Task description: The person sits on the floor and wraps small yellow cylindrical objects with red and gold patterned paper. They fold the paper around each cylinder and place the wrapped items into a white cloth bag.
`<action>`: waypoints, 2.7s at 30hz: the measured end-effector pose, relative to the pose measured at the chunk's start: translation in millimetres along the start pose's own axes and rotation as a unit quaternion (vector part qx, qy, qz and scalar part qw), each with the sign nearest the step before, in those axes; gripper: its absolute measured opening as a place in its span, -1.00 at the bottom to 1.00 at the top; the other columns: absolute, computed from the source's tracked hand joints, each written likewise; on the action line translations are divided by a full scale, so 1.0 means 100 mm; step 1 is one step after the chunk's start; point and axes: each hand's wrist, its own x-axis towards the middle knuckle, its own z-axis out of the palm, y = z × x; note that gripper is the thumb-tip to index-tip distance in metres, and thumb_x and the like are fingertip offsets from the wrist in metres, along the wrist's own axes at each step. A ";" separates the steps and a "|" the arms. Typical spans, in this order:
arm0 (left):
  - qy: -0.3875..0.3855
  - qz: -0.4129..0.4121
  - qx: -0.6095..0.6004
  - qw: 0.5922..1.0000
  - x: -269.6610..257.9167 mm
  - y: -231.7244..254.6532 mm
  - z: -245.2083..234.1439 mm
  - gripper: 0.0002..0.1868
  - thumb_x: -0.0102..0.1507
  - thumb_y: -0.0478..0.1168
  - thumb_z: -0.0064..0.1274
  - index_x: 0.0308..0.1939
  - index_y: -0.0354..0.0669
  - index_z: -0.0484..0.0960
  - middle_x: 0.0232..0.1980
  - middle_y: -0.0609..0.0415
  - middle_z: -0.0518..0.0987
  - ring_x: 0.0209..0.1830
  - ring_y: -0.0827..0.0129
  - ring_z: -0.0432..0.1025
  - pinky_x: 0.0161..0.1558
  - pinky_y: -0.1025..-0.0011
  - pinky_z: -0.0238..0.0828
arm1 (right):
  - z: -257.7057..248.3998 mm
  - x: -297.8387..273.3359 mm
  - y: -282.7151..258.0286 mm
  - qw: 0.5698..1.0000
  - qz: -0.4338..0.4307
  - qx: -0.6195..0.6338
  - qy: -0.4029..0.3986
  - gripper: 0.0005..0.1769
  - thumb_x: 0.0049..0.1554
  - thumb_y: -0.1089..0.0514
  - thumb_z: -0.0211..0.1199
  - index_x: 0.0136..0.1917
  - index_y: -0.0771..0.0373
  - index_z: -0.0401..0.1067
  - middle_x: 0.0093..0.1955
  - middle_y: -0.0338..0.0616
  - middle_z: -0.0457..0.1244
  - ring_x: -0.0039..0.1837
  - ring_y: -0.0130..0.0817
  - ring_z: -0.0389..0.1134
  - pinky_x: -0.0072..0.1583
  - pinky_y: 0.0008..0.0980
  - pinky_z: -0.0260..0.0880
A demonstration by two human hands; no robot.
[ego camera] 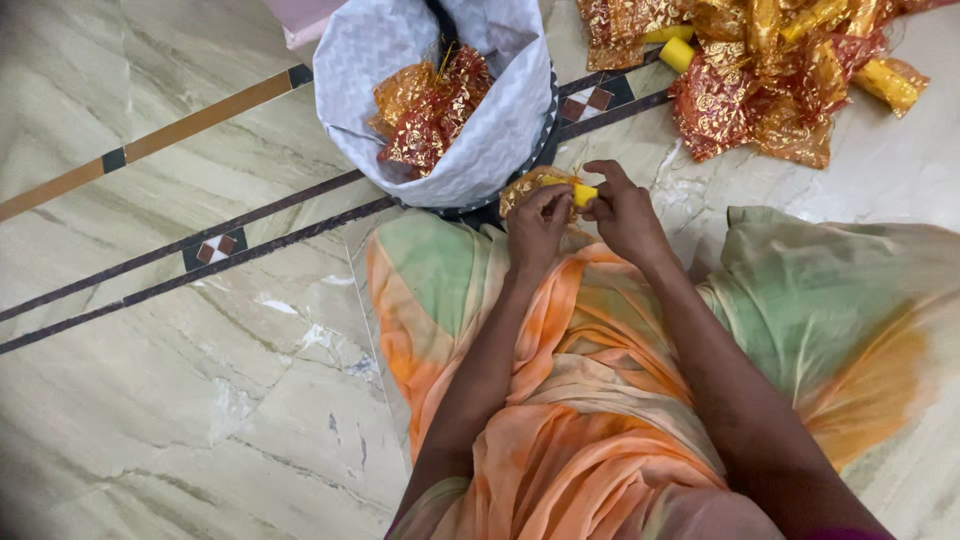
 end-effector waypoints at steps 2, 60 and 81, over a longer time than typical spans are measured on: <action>0.009 0.000 -0.042 0.999 0.00 -0.06 0.01 -0.85 0.31 -0.33 0.17 -0.05 -0.23 0.71 -0.15 0.06 0.70 -0.28 0.45 0.60 -0.22 0.47 0.54 | 0.01 0.03 0.02 0.997 0.060 0.043 0.013 -0.70 0.17 0.42 0.14 0.18 0.34 0.29 -0.27 -0.12 0.37 -0.13 -0.42 0.48 -0.12 -0.42 0.48; 0.026 -0.188 -0.327 0.926 0.15 -0.86 -0.09 -0.78 0.39 -0.19 0.15 -0.04 -0.31 0.67 -0.17 0.18 0.65 -0.21 0.60 0.44 -0.11 0.53 0.40 | -0.16 0.07 0.09 0.952 0.159 0.262 0.017 -0.58 0.39 -0.11 -0.02 0.33 0.15 0.38 0.13 -0.25 0.30 -0.05 -0.50 0.30 0.03 -0.42 0.39; 0.047 -0.164 -0.306 0.937 0.14 -1.03 -0.09 -0.68 0.48 -0.09 -0.04 -0.03 -0.27 0.69 -0.12 0.18 0.64 -0.11 0.57 0.44 0.01 0.55 0.36 | -0.03 0.15 0.52 0.970 0.098 0.199 -0.100 -0.70 0.40 0.09 0.07 -0.11 0.24 0.49 -0.31 -0.33 0.25 -0.24 -0.55 0.19 -0.11 -0.50 0.25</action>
